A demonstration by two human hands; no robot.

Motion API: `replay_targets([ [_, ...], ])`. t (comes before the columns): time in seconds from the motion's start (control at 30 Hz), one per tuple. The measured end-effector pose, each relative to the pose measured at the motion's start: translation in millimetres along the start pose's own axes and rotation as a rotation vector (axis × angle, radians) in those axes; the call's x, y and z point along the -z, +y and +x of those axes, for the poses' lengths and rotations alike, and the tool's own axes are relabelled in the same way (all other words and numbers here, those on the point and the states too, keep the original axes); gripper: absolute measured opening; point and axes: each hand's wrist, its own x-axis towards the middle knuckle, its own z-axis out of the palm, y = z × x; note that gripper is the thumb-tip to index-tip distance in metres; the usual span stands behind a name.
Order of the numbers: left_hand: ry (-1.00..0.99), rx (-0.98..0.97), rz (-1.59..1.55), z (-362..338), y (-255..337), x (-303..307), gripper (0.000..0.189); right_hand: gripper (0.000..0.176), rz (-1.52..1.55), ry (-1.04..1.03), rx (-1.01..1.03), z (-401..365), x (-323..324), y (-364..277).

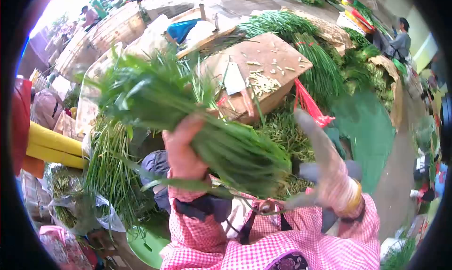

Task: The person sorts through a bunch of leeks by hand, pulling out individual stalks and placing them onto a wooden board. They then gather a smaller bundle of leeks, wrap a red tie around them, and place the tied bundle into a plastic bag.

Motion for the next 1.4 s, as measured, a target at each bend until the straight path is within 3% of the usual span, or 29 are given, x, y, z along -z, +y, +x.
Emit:
replay_targets([
  [0.03, 0.01, -0.008, 0.134, -0.3, -6.4, -18.7, 0.036, 0.115, -0.035, 0.049, 0.085, 23.2, -7.3, -10.8],
  [0.1, -0.179, -0.089, 0.443, -9.9, -13.4, -61.2, 0.031, 0.12, 0.109, 0.046, -0.264, 62.6, -34.0, -25.9],
  [0.17, -0.353, 0.054, 0.295, -6.5, -10.9, -76.0, 0.029, 0.096, 0.306, 0.12, -0.243, 58.7, -43.6, -9.6],
  [0.27, -0.496, 0.157, 0.484, -1.9, -22.7, -78.4, 0.043, 0.067, 0.803, 0.1, -0.28, 42.8, -67.6, 30.3],
  [0.33, -0.674, 0.117, 0.518, 6.3, -37.2, -66.2, 0.059, 0.05, 1.002, 0.091, -0.253, 43.3, -71.6, 44.3],
  [0.37, -0.667, 0.071, 0.527, 7.5, -36.3, -68.7, 0.059, 0.043, 1.101, 0.085, -0.241, 46.8, -69.9, 45.5],
  [0.43, -0.641, -0.014, 0.541, 5.2, -31.3, -76.0, 0.057, 0.049, 0.53, 0.014, -0.218, 45.0, -66.1, 38.9],
  [0.53, -0.815, -0.291, 0.684, 9.1, -17.3, -53.8, 0.037, 0.06, -0.029, 0.066, -0.135, 46.4, -65.3, -9.1],
  [0.6, -0.59, -0.148, 0.468, -5.6, -0.1, -30.6, 0.033, 0.075, 0.597, 0.08, 0.024, 45.5, -66.3, -3.2],
  [0.63, -0.589, -0.129, 0.345, -3.4, 13.9, -21.5, 0.031, 0.082, 0.936, -0.017, 0.092, 42.6, -61.1, 4.4],
  [0.67, -0.59, -0.111, 0.223, -1.3, 27.9, -12.2, 0.03, 0.092, 1.336, -0.19, -0.199, 34.3, -69.5, 13.0],
  [0.7, -0.744, -0.097, 0.008, 6.7, 38.8, 3.0, 0.029, 0.091, 1.127, -0.134, -0.151, 30.4, -106.3, 31.8],
  [0.77, -0.731, -0.134, 0.096, 1.5, 58.1, 9.6, 0.028, 0.092, 0.584, -0.108, 0.11, 21.5, -115.9, 11.7],
  [0.83, -0.639, -0.202, 0.124, -18.6, 82.6, 22.2, 0.026, 0.093, 0.371, -0.279, 0.026, 27.6, -120.3, 31.6],
  [0.9, -0.631, -0.341, 0.048, -32.3, 102.7, 33.1, 0.024, 0.091, 0.289, -0.628, -0.134, 15.8, -134.0, 29.3],
  [0.97, -0.618, -0.355, 0.165, -45.2, 123.3, 40.6, 0.023, 0.09, 0.312, -0.795, 0.009, -4.3, -173.1, 7.4],
  [1.03, -0.557, -0.428, 0.228, -54.2, 139.5, 42.7, 0.022, 0.073, 0.319, -0.827, 0.002, 5.8, -182.9, 15.3],
  [1.07, -0.513, -0.461, 0.257, -62.4, 146.4, 43.0, 0.022, 0.064, 0.6, -1.018, -0.504, 18.6, -181.8, 27.4],
  [1.17, -0.425, -0.53, 0.349, -72.7, 155.4, 66.7, 0.026, 0.021, 0.002, -0.853, 0.297, -0.2, -209.3, 16.3],
  [1.2, -0.291, -0.496, 0.409, -79.8, 158.7, 69.4, 0.025, 0.021, 0.061, -0.986, 0.216, -2.0, -220.8, 27.8],
  [1.23, -0.321, -0.467, 0.395, -86.1, 161.6, 74.1, 0.023, 0.02, 0.111, -1.111, 0.134, 0.2, -227.9, 47.2],
  [1.3, -0.377, -0.404, 0.371, -98.4, 166.9, 87.6, 0.021, 0.021, -0.051, -0.903, -0.058, 15.4, -239.0, 97.7],
  [1.33, -0.595, -0.324, 0.41, -98.6, 181.8, 107.8, 0.018, 0.021, -0.023, -0.913, -0.041, 19.1, -238.3, 97.5],
  [1.4, -0.529, -0.332, 0.383, -121.4, 184.4, 117.8, 0.016, 0.022, -0.124, -0.982, -0.051, 11.6, -245.6, 110.7],
])
